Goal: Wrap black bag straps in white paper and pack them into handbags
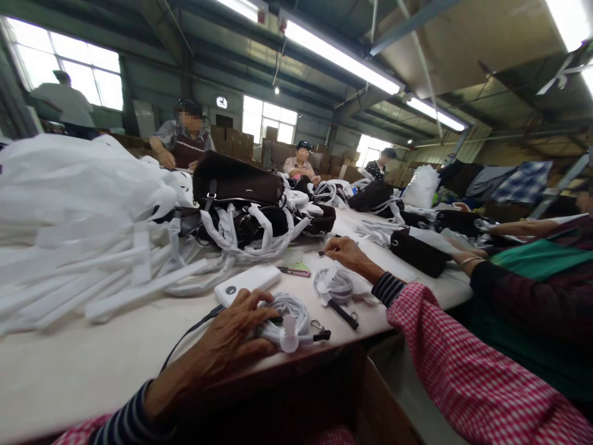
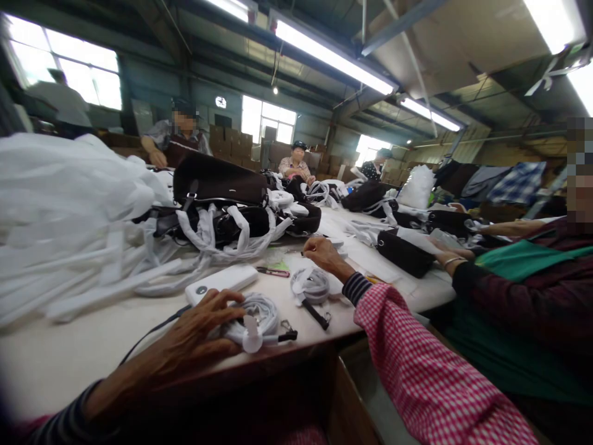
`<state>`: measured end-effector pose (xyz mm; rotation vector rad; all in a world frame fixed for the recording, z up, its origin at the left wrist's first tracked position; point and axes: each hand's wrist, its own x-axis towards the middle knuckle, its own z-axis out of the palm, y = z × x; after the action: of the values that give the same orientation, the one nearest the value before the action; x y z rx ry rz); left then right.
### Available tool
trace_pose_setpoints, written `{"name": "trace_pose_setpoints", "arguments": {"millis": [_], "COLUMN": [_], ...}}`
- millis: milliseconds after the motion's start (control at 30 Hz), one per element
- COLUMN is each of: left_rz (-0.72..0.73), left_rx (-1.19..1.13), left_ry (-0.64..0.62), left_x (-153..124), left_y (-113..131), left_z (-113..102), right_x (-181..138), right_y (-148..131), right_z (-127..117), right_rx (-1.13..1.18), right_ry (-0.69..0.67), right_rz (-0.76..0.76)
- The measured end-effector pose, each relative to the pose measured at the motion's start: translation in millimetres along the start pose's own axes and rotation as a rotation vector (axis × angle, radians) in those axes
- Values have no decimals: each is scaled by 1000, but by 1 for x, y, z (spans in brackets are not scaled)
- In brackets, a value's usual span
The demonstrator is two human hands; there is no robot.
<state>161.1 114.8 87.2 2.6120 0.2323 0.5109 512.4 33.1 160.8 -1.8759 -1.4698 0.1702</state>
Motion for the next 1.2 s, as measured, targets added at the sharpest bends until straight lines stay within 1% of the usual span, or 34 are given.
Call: {"name": "trace_pose_setpoints", "arguments": {"millis": [100,167,200,267,300,367,433,500,600,667,700,767,800,867,900,967,1033,1100,1200], "left_rz": [-27,-43,-40,-15,-3,10,17,37,98,134,137,107,85,42,28,19,26,40,85], "left_rx": [-4,-19,-33,-62,-69,-57,-24,11,72,128,152,182,186,192,193,193,196,205,214], "left_ry": [-10,-17,-20,-21,-17,-5,8,29,94,118,121,122,128,150,161,176,171,152,132], "left_x": [1,1,1,-1,-1,-2,-3,-5,-7,-7,-6,-4,-3,-1,1,4,8,11,11], "left_y": [2,7,9,14,15,15,14,11,4,-3,-7,-16,-20,-27,-29,-31,-30,-27,-19], "left_z": [-2,-6,-9,-12,-13,-14,-14,-11,-2,8,13,25,30,39,42,46,45,40,27], "right_x": [5,4,1,-5,-7,-8,-2,7,22,29,30,31,31,30,30,31,31,29,20], "right_y": [9,4,-3,-25,-38,-70,-106,-144,-198,-228,-240,-256,-259,-260,-259,-255,-254,-256,-261], "right_z": [7,14,17,22,24,29,41,63,115,155,175,210,224,245,251,255,250,234,195], "right_rx": [-27,-7,8,36,13,-55,-81,-71,-120,-270,-357,-495,-530,-564,-569,-575,-571,-564,-582], "right_ry": [-50,-98,-125,-177,-210,-246,-310,-382,-424,-426,-452,-471,-478,-480,-478,-463,-439,-417,-347], "right_rz": [5,-6,-22,-72,-125,-235,-345,-445,-605,-735,-779,-808,-809,-802,-803,-807,-816,-828,-846]}}
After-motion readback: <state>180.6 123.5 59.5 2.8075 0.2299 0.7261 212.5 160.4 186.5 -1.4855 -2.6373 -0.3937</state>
